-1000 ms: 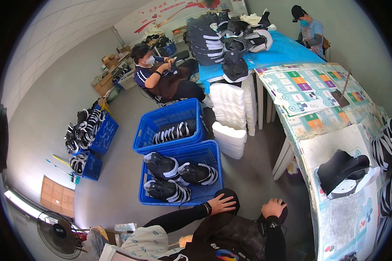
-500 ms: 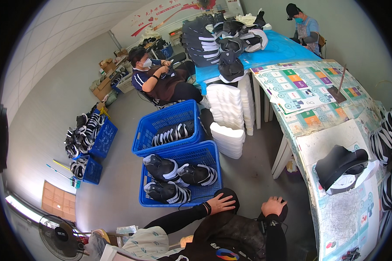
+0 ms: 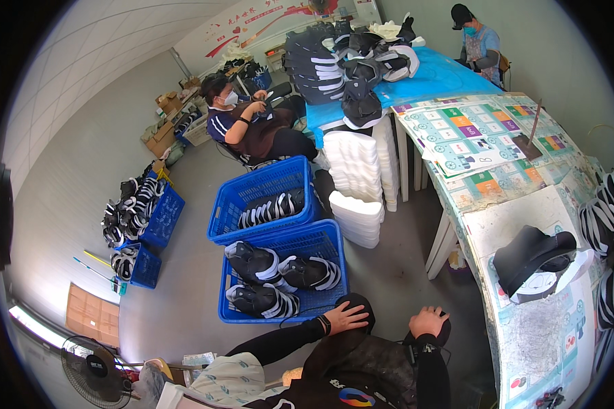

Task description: Stitching together various components of a shoe upper using manual hand-tools and a workspace.

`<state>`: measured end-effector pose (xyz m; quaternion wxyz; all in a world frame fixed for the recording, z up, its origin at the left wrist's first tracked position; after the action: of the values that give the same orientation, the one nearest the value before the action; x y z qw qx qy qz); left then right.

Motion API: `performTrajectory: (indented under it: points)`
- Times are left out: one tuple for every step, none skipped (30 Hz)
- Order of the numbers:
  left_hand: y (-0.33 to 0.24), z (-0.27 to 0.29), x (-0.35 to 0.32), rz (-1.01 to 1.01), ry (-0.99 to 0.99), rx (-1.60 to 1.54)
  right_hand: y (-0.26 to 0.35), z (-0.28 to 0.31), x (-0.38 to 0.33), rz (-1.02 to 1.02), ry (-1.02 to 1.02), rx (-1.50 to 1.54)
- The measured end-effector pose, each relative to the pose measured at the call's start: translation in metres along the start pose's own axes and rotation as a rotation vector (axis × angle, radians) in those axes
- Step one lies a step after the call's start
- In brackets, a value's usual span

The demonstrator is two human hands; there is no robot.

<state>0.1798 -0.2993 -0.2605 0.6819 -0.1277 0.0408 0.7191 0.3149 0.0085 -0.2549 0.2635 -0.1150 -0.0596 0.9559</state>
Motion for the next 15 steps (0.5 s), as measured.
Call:
performTrajectory:
  points:
    - [0.0001,-0.0001,0.0000,0.014,0.008,0.005,-0.0001,0.0001,-0.0001,0.003,0.002,0.003]
    - [-0.0002,0.0001,0.0000,-0.001,-0.006,0.002,-0.0002,0.0003,-0.0003,0.006,-0.005,0.002]
    - [-0.0002,-0.0001,0.0001,0.002,0.011,0.004,-0.0003,0.0003,-0.0006,0.007,0.004,0.007]
    - [-0.0002,-0.0002,0.0000,0.016,0.021,0.014,-0.0005,0.0005,-0.0009,0.005,-0.002,0.010]
    - [-0.0005,-0.0002,0.0000,0.004,0.028,0.005,-0.0006,0.0007,-0.0012,0.004,-0.012,0.006]
    - [-0.0006,0.0000,0.0000,0.002,0.017,0.010,-0.0007,0.0007,-0.0014,0.002,-0.006,0.012]
    - [-0.0006,0.0000,0.0000,0.016,0.022,0.016,-0.0009,0.0008,-0.0016,0.005,-0.009,0.018]
    - [-0.0009,0.0004,0.0000,0.000,0.005,0.015,-0.0010,0.0010,-0.0018,0.006,-0.019,0.016]
    - [-0.0009,0.0004,0.0001,0.003,0.014,0.013,-0.0011,0.0009,-0.0019,0.006,-0.011,0.024]
    - [-0.0009,0.0006,0.0001,0.018,0.022,0.015,-0.0013,0.0010,-0.0020,0.006,-0.020,0.025]
    - [-0.0011,0.0008,0.0002,0.005,0.023,0.011,-0.0014,0.0010,-0.0021,0.006,-0.029,0.026]
    - [-0.0013,0.0010,0.0003,0.008,0.026,0.012,-0.0016,0.0009,-0.0023,0.006,-0.029,0.026]
    - [-0.0013,0.0011,0.0003,0.023,0.035,0.014,-0.0018,0.0007,-0.0023,0.007,-0.025,0.025]
    - [-0.0016,0.0014,0.0003,0.011,0.029,0.012,-0.0019,0.0006,-0.0024,0.008,-0.036,0.017]
    - [-0.0018,0.0017,0.0003,0.012,0.028,0.013,-0.0020,0.0002,-0.0026,0.009,-0.022,0.025]
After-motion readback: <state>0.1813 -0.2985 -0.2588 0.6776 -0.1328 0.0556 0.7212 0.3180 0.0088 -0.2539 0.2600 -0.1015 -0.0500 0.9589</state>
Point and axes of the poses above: each hand's wrist, its own x-axis towards the middle knuckle, its own z-axis out of the back of the hand, y = z × x, the point moved 1 cm from there along x, towards the middle knuckle, and after that the axes turned 14 degrees about -x, right-handed, at the moved point
